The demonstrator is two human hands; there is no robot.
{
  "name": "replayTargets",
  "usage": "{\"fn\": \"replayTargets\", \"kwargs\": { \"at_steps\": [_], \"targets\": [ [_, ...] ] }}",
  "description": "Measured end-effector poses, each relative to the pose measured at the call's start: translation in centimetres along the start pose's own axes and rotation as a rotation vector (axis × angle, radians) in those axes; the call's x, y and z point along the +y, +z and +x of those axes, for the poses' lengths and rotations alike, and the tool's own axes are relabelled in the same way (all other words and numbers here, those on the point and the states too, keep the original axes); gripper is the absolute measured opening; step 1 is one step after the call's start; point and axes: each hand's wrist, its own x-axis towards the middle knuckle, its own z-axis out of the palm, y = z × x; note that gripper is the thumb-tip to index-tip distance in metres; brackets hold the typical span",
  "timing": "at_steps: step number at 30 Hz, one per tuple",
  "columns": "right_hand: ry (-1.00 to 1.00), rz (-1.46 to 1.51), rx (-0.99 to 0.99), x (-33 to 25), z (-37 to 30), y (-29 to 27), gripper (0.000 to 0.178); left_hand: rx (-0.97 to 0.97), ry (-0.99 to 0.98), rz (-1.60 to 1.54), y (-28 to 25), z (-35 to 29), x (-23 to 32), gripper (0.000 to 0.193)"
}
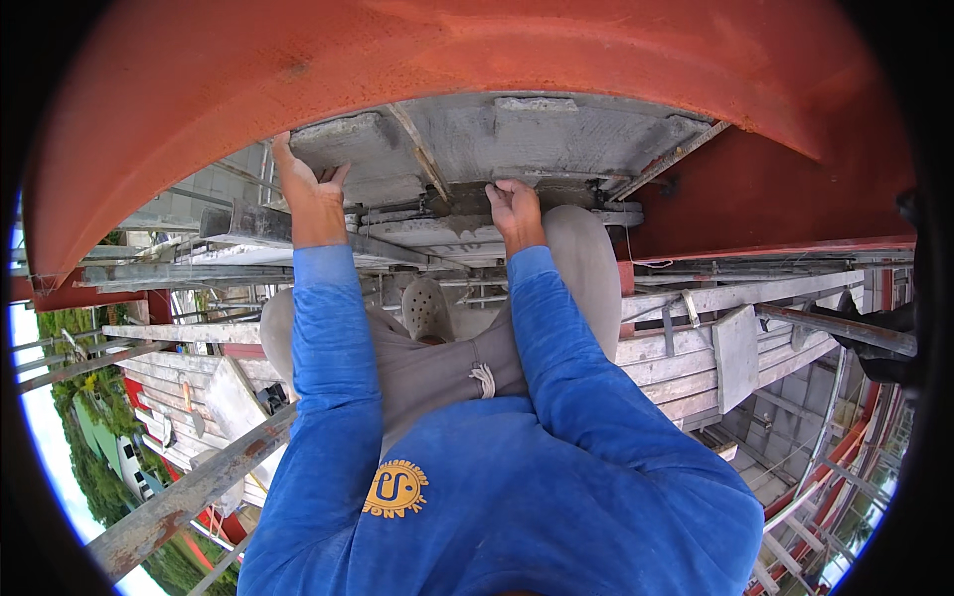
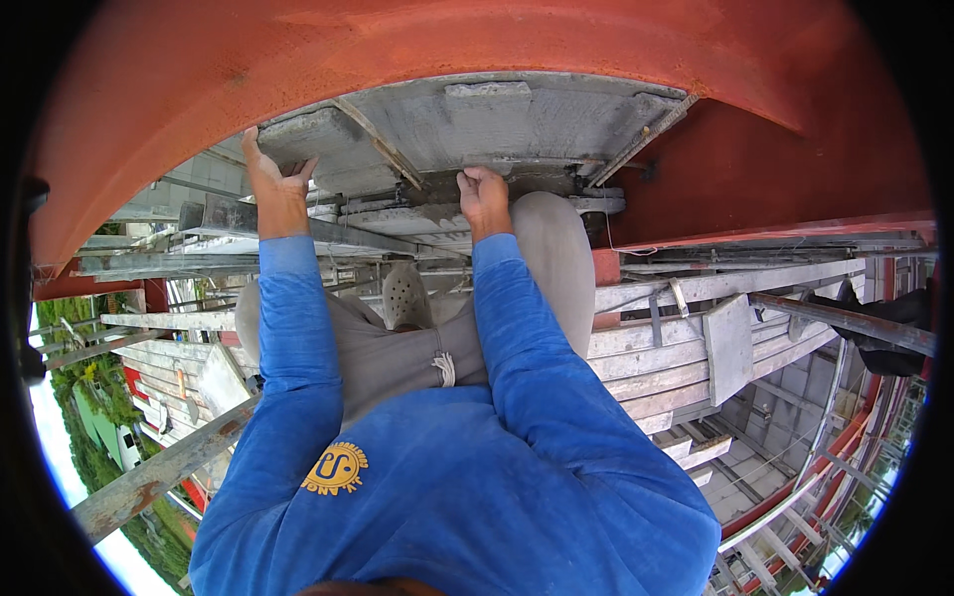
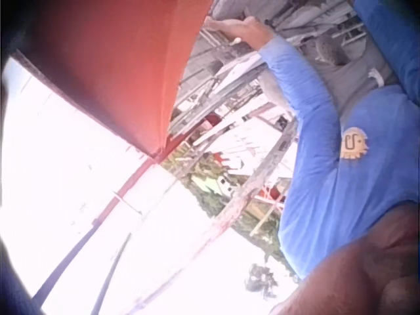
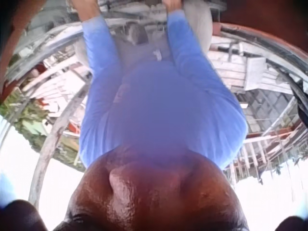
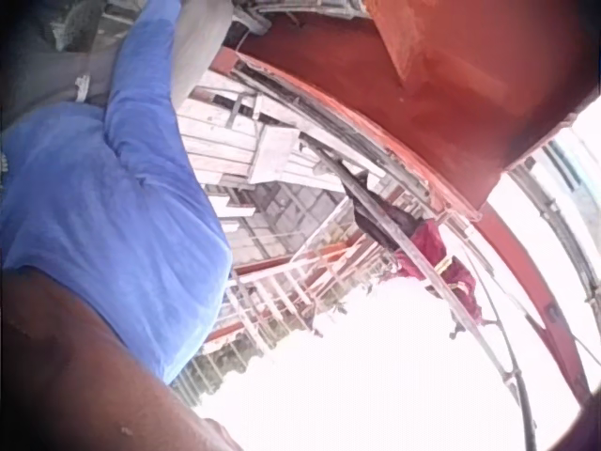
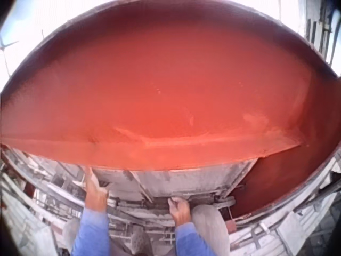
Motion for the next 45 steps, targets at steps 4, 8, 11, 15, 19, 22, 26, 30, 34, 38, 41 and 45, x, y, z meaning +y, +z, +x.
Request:
{"fn": "replayTargets", "kwargs": {
  "at_steps": [4, 8, 11, 15, 19, 22, 26, 30, 34, 38, 41, 45],
  "targets": [
    [-0.006, -0.029, 0.048, 0.4, -0.1, -0.8, 0.018, 0.049, 0.018, 0.007, -0.5, -0.7, -0.6, 0.097],
    [0.054, -0.078, 0.047, 1.2, 0.8, 0.0, 0.02, 0.032, 0.025, 0.025, -2.1, 0.5, -0.5, 0.102],
    [0.082, -0.099, 0.104, 0.3, 2.2, -1.4, 0.024, -0.054, 0.036, 0.055, -2.4, 1.4, -1.8, 0.104],
    [0.09, -0.204, 0.213, 0.2, 2.0, -0.1, 0.033, -0.097, -0.01, 0.045, -1.6, 1.6, -1.5, 0.104],
    [0.118, -0.633, 0.093, -0.1, -5.2, 2.2, 0.029, -0.087, 0.045, 0.055, -1.1, 0.6, -2.1, 0.106],
    [-0.187, -1.047, -0.185, -4.8, -15.0, 8.2, 0.028, -0.098, 0.071, 0.032, -2.8, 0.7, -0.6, 0.106],
    [-1.409, -1.051, -0.189, -13.3, -19.5, 14.2, 0.024, -0.146, 0.047, 0.119, -2.0, 0.7, -1.2, 0.101],
    [-1.571, -1.659, -0.26, -16.5, -17.5, 18.5, 0.023, -0.14, 0.074, 0.176, -1.6, -0.2, -1.3, 0.096],
    [-1.775, -1.628, -0.204, -15.6, -11.6, 21.4, 0.023, -0.167, 0.076, 0.213, -0.2, -0.9, -1.6, 0.09],
    [-1.433, -1.93, -0.318, -16.9, -10.0, 20.9, 0.03, -0.129, 0.075, 0.205, -0.5, -1.3, -2.0, 0.085],
    [-1.141, -2.089, -0.387, -18.2, -10.3, 20.0, 0.039, -0.124, 0.051, 0.171, -0.8, -1.2, -1.4, 0.092],
    [-1.281, -1.958, -0.332, -18.3, -10.0, 19.9, 0.039, -0.132, 0.026, 0.187, -0.9, -0.9, -1.3, 0.098]
  ]
}}
